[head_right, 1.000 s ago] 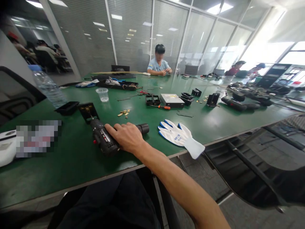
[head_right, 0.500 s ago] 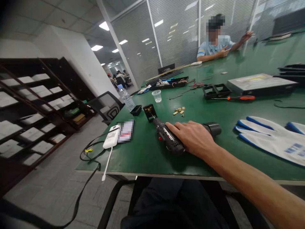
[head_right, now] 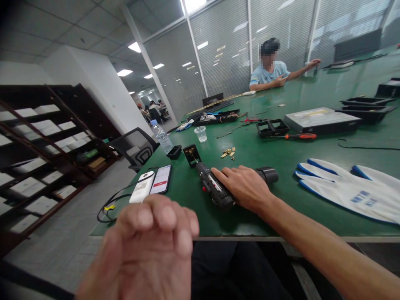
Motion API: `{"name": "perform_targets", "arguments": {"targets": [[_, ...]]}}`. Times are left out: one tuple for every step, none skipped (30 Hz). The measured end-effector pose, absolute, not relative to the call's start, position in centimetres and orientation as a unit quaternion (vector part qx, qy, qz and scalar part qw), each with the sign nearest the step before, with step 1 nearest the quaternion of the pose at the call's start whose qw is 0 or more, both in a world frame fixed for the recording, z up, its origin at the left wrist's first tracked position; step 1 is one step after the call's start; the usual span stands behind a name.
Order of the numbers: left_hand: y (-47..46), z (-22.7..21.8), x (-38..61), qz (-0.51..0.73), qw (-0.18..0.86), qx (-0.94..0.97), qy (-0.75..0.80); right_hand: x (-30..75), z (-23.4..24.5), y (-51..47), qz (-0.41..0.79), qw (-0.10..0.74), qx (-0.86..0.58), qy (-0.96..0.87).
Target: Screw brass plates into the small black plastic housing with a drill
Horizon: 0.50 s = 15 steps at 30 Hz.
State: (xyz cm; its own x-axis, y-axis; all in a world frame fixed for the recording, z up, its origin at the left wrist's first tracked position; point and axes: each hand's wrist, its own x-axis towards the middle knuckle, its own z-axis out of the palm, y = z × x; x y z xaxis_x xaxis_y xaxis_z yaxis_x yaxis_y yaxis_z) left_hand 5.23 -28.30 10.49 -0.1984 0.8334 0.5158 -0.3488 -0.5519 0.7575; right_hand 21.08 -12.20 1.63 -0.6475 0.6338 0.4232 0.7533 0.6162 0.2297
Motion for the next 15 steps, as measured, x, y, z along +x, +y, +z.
{"name": "perform_targets", "arguments": {"targets": [[-26.8,10.6,5.4,0.754,0.387,0.474,0.24,21.1,1.6,-12.2,-0.192,0.151,-0.392,-0.887],[-25.1,10.6,5.4,0.773,0.367,0.462,0.235,21.1,1.5,-12.1,-0.19,0.15,-0.394,-0.887],[-23.4,10.5,5.3,0.784,0.346,0.458,0.236,21.1,1.4,-12.1,-0.189,0.15,-0.398,-0.885],[-21.5,10.3,5.1,0.794,0.322,0.456,0.242,21.1,1.4,-12.1,-0.189,0.149,-0.403,-0.883],[-19.6,10.1,4.7,0.798,0.297,0.461,0.25,21.1,1.4,-12.1,-0.189,0.149,-0.407,-0.881],[-17.6,9.7,4.2,0.799,0.265,0.469,0.266,21.0,1.4,-12.2,-0.189,0.15,-0.41,-0.879],[-15.5,9.3,3.7,0.793,0.234,0.483,0.288,21.0,1.5,-12.2,-0.188,0.15,-0.412,-0.879],[-13.4,8.8,3.1,0.784,0.204,0.497,0.31,21.0,1.6,-12.3,-0.187,0.149,-0.412,-0.879],[-11.4,8.1,2.4,0.773,0.18,0.509,0.334,21.0,1.6,-12.3,-0.185,0.148,-0.411,-0.881],[-9.5,7.4,1.8,0.759,0.159,0.514,0.366,21.0,1.7,-12.4,-0.182,0.146,-0.409,-0.882],[-7.8,6.6,1.2,0.747,0.144,0.51,0.402,20.9,1.7,-12.4,-0.18,0.145,-0.409,-0.883],[-6.2,5.8,0.6,0.73,0.132,0.505,0.442,20.9,1.7,-12.4,-0.177,0.144,-0.408,-0.884],[-5.0,5.0,0.0,0.711,0.117,0.5,0.48,20.9,1.7,-12.3,-0.173,0.143,-0.409,-0.884],[-3.9,4.2,-0.4,0.693,0.101,0.495,0.514,20.9,1.7,-12.3,-0.17,0.143,-0.41,-0.885],[-3.1,3.4,-0.9,0.677,0.091,0.49,0.542,20.9,1.7,-12.3,-0.166,0.143,-0.409,-0.886]]}}
